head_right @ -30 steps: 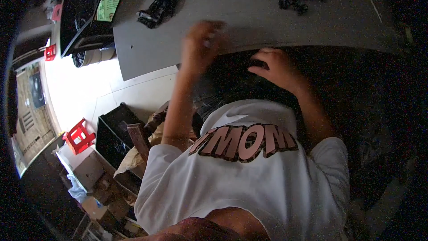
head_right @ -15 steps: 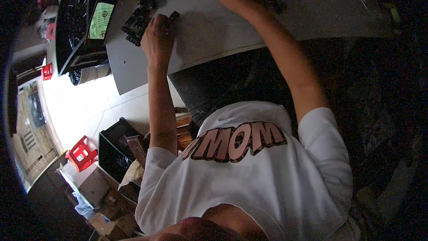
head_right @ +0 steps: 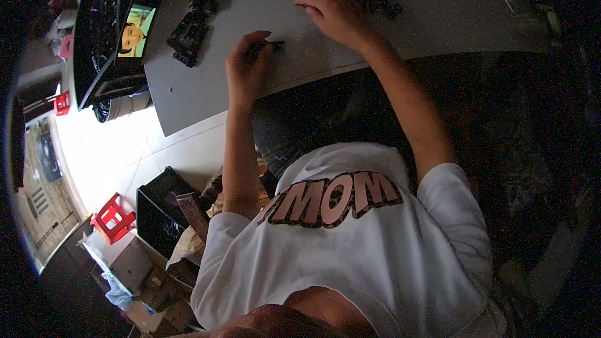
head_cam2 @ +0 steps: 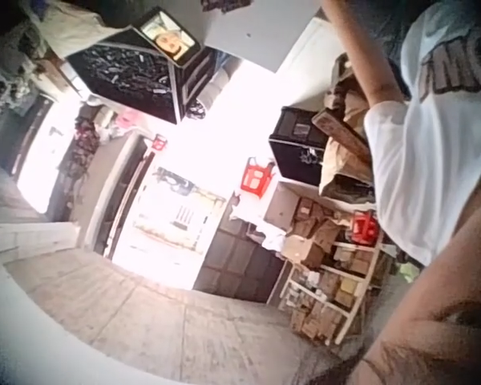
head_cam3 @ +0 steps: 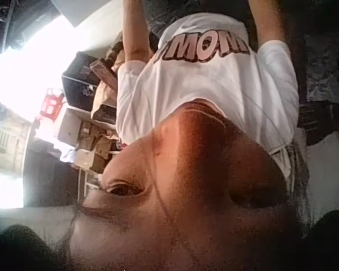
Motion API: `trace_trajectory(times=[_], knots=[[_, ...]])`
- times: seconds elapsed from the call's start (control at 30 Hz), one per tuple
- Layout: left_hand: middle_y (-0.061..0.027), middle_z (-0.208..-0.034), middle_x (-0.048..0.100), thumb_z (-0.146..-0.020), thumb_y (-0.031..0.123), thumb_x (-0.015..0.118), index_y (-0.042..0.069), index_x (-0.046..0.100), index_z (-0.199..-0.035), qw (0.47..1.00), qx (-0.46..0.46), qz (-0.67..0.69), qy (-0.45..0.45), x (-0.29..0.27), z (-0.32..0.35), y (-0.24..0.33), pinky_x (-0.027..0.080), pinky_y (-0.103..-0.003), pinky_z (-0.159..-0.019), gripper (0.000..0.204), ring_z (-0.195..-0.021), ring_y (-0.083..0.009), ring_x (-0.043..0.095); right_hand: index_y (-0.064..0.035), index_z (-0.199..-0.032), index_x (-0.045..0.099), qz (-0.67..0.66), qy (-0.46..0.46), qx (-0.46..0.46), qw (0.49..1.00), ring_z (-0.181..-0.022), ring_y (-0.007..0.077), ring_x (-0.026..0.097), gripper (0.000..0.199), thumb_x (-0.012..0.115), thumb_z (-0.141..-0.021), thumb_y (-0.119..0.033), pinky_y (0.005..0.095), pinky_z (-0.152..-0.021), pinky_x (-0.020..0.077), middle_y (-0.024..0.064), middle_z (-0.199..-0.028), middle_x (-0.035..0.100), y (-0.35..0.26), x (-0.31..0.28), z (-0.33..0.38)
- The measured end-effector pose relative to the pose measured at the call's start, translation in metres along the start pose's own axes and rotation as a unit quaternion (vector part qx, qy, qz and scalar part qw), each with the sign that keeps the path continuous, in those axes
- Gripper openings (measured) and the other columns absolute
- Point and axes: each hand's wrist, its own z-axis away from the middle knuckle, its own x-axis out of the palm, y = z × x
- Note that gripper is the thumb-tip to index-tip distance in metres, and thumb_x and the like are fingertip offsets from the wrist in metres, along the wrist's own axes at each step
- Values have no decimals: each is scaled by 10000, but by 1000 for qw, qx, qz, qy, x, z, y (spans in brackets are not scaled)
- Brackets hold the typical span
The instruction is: Assembling small black plastic clips by hand on a white table.
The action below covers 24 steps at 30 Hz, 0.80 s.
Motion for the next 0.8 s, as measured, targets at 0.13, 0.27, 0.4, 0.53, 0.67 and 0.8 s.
trace_trajectory(times=[0.13, 0.27, 0.4, 0.53, 0.67, 0.8], knots=[[-83, -883, 658, -813, 34, 628, 16, 619, -1012, 999, -11, 37, -21, -2, 4, -4, 481, -255, -710, 201, -802, -123, 616, -27, -935, 596, -183, 8, 44, 982, -865, 192, 597, 132, 628, -846, -120, 307, -726, 475, 65, -900, 611, -11, 8, 10], [-94, -866, 662, -820, 27, 620, 8, 619, -1003, 996, -58, 58, -25, -3, 7, 4, 486, -257, -696, 184, -782, -131, 630, -17, -902, 603, -91, 48, -36, 994, -859, 197, 612, 132, 638, -841, -129, 313, -752, 476, 64, -876, 630, 1, 17, 11], [-104, -830, 663, -825, 24, 617, 9, 621, -990, 1000, -22, -3, -11, -1, 8, 5, 487, -250, -676, 166, -739, -137, 630, -27, -875, 619, -136, 154, 72, 976, -765, 235, 621, 149, 681, -806, -144, 328, -705, 492, 91, -910, 636, 40, 28, -38], [-78, -913, 656, -850, 52, 609, 1, 615, -1036, 999, -18, -37, -24, -3, 10, -2, 484, -261, -735, 192, -812, -123, 605, -12, -868, 599, -48, 64, 254, 964, -798, 296, 600, 161, 593, -848, -171, 414, -697, 482, 136, -887, 609, 46, 36, -86], [-88, -932, 658, -841, 36, 610, 2, 618, -1032, 997, -68, 14, -35, -2, 7, 2, 479, -266, -757, 194, -850, -134, 605, -39, -923, 614, 68, 45, 169, 982, -783, 265, 606, 164, 634, -837, -177, 364, -694, 489, 115, -937, 621, 67, 38, -64], [-96, -891, 649, -814, 21, 620, 18, 608, -1046, 1000, 6, -14, -25, -5, 9, 0, 477, -263, -732, 232, -823, -139, 610, -63, -1040, 610, 8, 97, 111, 989, -763, 217, 615, 235, 666, -821, -125, 313, -681, 500, 93, -974, 630, 41, 21, -36]])
